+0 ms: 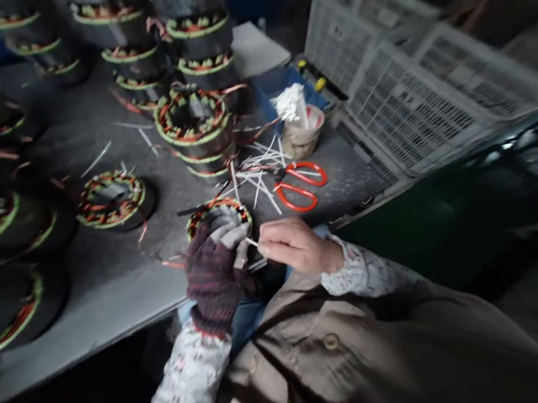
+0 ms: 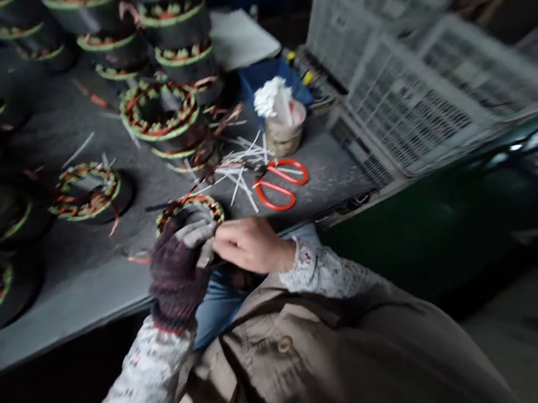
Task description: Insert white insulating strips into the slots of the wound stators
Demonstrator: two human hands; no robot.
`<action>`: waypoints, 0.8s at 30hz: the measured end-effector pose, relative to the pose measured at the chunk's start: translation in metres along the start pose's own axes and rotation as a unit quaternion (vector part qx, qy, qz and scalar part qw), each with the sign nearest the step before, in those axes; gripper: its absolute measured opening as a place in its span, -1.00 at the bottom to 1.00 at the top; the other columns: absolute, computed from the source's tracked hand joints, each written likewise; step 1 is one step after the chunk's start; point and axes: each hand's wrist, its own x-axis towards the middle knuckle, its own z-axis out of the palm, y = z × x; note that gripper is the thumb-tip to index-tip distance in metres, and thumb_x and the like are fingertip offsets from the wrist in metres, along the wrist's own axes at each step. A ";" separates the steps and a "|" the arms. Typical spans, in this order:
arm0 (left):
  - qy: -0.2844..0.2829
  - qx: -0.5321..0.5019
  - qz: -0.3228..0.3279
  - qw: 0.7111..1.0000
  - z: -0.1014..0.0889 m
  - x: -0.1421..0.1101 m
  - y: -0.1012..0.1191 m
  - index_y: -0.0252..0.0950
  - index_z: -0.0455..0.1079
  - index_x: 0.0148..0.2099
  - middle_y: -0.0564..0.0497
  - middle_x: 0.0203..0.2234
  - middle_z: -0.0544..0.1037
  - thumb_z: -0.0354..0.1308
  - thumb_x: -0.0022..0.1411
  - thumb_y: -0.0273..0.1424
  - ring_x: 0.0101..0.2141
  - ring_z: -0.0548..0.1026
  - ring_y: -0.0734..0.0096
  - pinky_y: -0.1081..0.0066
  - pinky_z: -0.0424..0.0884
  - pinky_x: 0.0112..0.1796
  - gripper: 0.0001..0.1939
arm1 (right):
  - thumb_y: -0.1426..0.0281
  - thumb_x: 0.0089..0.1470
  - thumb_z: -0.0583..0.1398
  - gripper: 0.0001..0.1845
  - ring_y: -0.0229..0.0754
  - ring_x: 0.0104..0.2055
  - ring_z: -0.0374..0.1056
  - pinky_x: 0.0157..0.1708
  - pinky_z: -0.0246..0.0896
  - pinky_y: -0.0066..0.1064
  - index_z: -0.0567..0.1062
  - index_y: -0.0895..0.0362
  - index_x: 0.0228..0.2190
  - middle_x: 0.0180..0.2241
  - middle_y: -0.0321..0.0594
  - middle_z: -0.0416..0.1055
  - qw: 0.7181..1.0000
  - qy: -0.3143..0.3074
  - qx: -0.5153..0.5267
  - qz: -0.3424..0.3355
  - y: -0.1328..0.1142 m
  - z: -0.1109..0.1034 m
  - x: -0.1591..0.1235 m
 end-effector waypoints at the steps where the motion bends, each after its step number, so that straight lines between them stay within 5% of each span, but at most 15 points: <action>1: 0.001 0.005 0.001 1.000 0.000 0.000 -0.001 -0.13 0.44 0.06 0.01 -0.06 0.66 0.15 0.39 -0.45 0.01 0.63 0.20 0.00 0.49 0.20 -0.76 | 0.27 0.34 0.06 -0.58 -0.28 -0.47 0.20 -0.37 0.12 -0.38 0.27 0.07 -0.58 -0.54 -0.32 0.24 0.999 0.000 0.045 -0.008 -0.004 -0.006 0.000; 6: -0.017 0.061 -0.017 0.998 0.001 -0.008 -0.011 -0.09 0.42 0.01 -0.06 -0.03 0.62 0.08 0.40 -0.33 0.07 0.58 0.01 -0.03 0.55 0.09 -0.81 | -0.13 0.24 0.15 -0.43 -0.15 -0.13 0.42 -0.06 0.36 -0.26 0.47 0.11 -0.44 -0.23 -0.12 0.44 0.958 -0.049 0.281 -0.012 -0.003 -0.012 0.003; 9: -0.026 0.082 0.003 0.996 -0.001 -0.011 -0.014 -0.05 0.41 -0.04 -0.04 -0.09 0.63 0.07 0.38 -0.31 0.03 0.60 -0.04 -0.07 0.55 0.06 -0.85 | -0.23 0.10 0.23 -0.35 -0.24 -0.28 0.41 -0.20 0.37 -0.32 0.47 0.14 -0.44 -0.34 -0.18 0.44 0.898 -0.102 0.422 0.077 0.006 -0.004 -0.004; 12: -0.031 0.081 0.020 0.996 -0.001 -0.010 -0.013 -0.09 0.42 -0.07 -0.02 -0.15 0.65 0.13 0.37 -0.37 -0.08 0.64 0.00 -0.08 0.55 0.07 -0.88 | -0.14 0.05 0.33 -0.40 -0.38 -0.52 0.20 -0.43 0.18 -0.45 0.41 0.15 -0.53 -0.55 -0.36 0.31 0.878 -0.015 0.446 0.173 0.007 -0.007 -0.015; 14: -0.011 0.086 0.030 0.996 0.005 -0.009 -0.009 -0.10 0.43 -0.09 0.00 -0.20 0.65 0.18 0.35 -0.37 -0.14 0.64 0.05 -0.06 0.56 0.05 -0.90 | -0.06 0.04 0.36 -0.44 -0.39 -0.55 0.16 -0.47 0.12 -0.47 0.37 0.14 -0.57 -0.59 -0.40 0.26 0.869 0.043 0.460 0.179 0.003 -0.013 -0.011; 19: 0.025 0.143 0.086 0.986 0.025 -0.006 0.005 -0.25 0.43 -0.01 -0.15 -0.16 0.63 0.14 0.34 -0.45 -0.04 0.62 0.00 0.02 0.59 -0.05 -0.81 | 0.10 0.16 0.30 -0.58 -0.32 -0.44 0.30 -0.40 0.23 -0.46 0.34 0.10 -0.53 -0.52 -0.37 0.29 0.834 0.140 0.500 0.186 0.002 0.001 0.050; 21: 0.023 0.168 0.102 0.980 0.023 -0.002 0.011 -0.29 0.43 0.03 -0.20 -0.13 0.63 0.10 0.34 -0.48 0.03 0.60 -0.01 0.04 0.58 -0.01 -0.77 | 0.13 0.23 0.25 -0.59 -0.31 -0.42 0.31 -0.39 0.27 -0.46 0.33 0.09 -0.53 -0.49 -0.34 0.32 0.856 0.143 0.449 0.212 0.007 0.013 0.068; 24: -0.056 0.213 0.145 0.965 0.003 0.005 0.014 -0.29 0.44 0.08 -0.21 -0.09 0.65 0.01 0.35 -0.47 0.09 0.57 -0.06 -0.16 0.40 0.20 -0.69 | 0.15 0.18 0.31 -0.66 -0.24 -0.24 0.40 -0.21 0.41 -0.36 0.39 0.09 -0.46 -0.22 -0.16 0.45 0.939 0.168 0.273 0.127 0.017 0.023 0.059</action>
